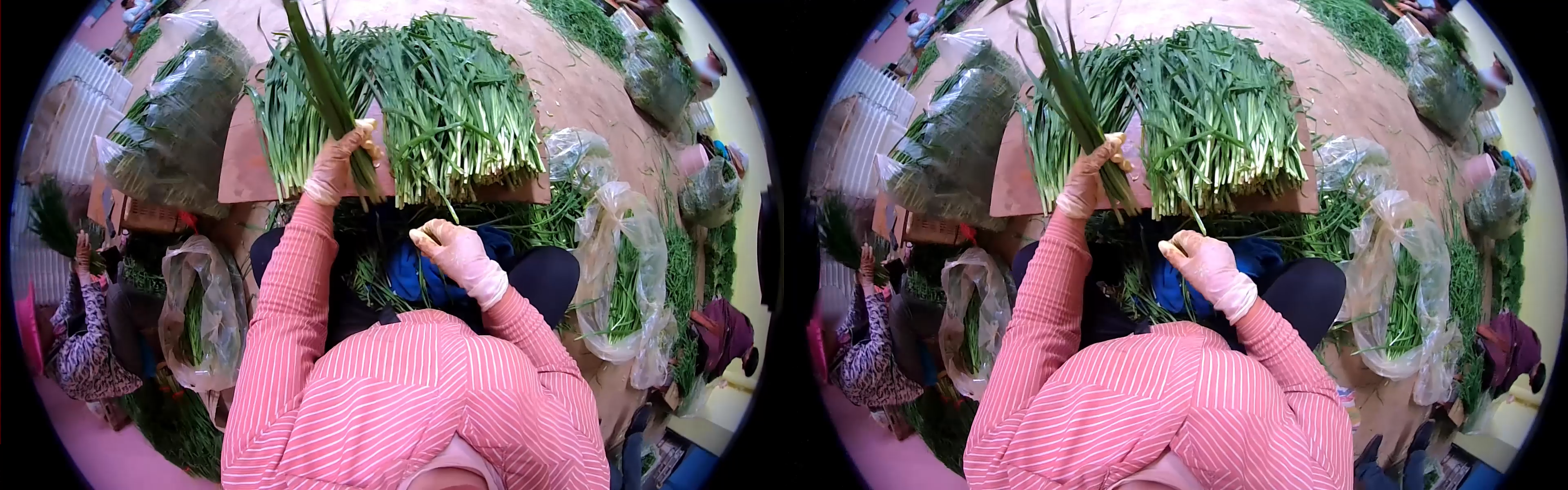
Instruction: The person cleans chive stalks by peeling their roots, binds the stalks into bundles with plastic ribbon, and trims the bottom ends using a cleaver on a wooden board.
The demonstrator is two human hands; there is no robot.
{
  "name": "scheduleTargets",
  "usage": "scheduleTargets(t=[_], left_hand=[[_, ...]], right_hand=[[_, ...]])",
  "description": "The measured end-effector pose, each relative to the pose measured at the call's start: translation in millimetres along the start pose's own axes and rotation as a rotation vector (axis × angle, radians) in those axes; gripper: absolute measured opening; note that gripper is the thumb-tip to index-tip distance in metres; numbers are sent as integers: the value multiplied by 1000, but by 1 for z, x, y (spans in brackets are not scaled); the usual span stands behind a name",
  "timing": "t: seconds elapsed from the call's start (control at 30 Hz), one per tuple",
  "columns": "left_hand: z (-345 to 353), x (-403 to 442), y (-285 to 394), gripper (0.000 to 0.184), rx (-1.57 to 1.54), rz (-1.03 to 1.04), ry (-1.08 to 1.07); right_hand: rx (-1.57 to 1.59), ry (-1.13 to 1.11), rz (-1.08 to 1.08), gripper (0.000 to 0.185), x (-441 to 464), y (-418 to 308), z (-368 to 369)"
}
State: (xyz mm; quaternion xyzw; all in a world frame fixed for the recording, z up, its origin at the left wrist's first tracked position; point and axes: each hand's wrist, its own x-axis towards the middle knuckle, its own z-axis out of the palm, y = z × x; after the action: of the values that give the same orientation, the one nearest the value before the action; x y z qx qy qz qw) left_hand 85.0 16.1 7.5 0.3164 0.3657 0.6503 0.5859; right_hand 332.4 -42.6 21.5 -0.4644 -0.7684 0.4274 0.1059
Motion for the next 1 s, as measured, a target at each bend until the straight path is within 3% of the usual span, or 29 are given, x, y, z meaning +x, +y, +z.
scheduleTargets(t=[0.03,0.07,0.13,0.17,0.27,0.3,0.43,0.5,0.53,0.6,0.67,0.73,0.8,0.83,0.93,1.0], left_hand=[[8,-7,-1,29,-154,-104,-14],[16,-14,-2,30,-306,-202,-30],[30,-32,-5,25,-446,-326,-25],[35,-40,-10,25,-482,-329,-32],[46,-59,-21,30,-516,-368,5],[47,-61,-21,34,-502,-409,20],[38,-74,-13,51,-122,-318,182],[43,-78,-8,52,23,-121,264],[50,-81,-4,53,109,-46,344],[53,-83,-10,39,200,-8,408],[45,-84,-12,32,142,-37,467],[45,-80,-1,22,112,25,550],[36,-73,25,15,171,123,481],[14,-65,40,35,234,90,493],[-45,-36,97,29,377,177,501],[-108,-8,99,26,384,129,451]], right_hand=[[-130,183,-106,34,-2,-12,0],[-144,221,-48,39,-1,-25,-2],[-8,370,-77,52,6,-23,13],[371,182,23,66,13,-17,21],[948,-311,267,47,19,-22,31],[997,-325,311,40,16,-27,37],[804,-349,318,33,21,-31,45],[629,-149,329,32,26,-27,58],[627,-154,326,32,28,-26,62],[-163,-28,8,31,29,-26,68],[-173,-66,41,31,30,-35,72],[-296,-19,-81,30,35,-44,66],[-198,-74,-83,31,33,-63,50],[-135,-42,-131,35,29,-62,47],[-56,19,-204,40,12,-37,41],[-51,-4,-135,38,3,-18,41]])
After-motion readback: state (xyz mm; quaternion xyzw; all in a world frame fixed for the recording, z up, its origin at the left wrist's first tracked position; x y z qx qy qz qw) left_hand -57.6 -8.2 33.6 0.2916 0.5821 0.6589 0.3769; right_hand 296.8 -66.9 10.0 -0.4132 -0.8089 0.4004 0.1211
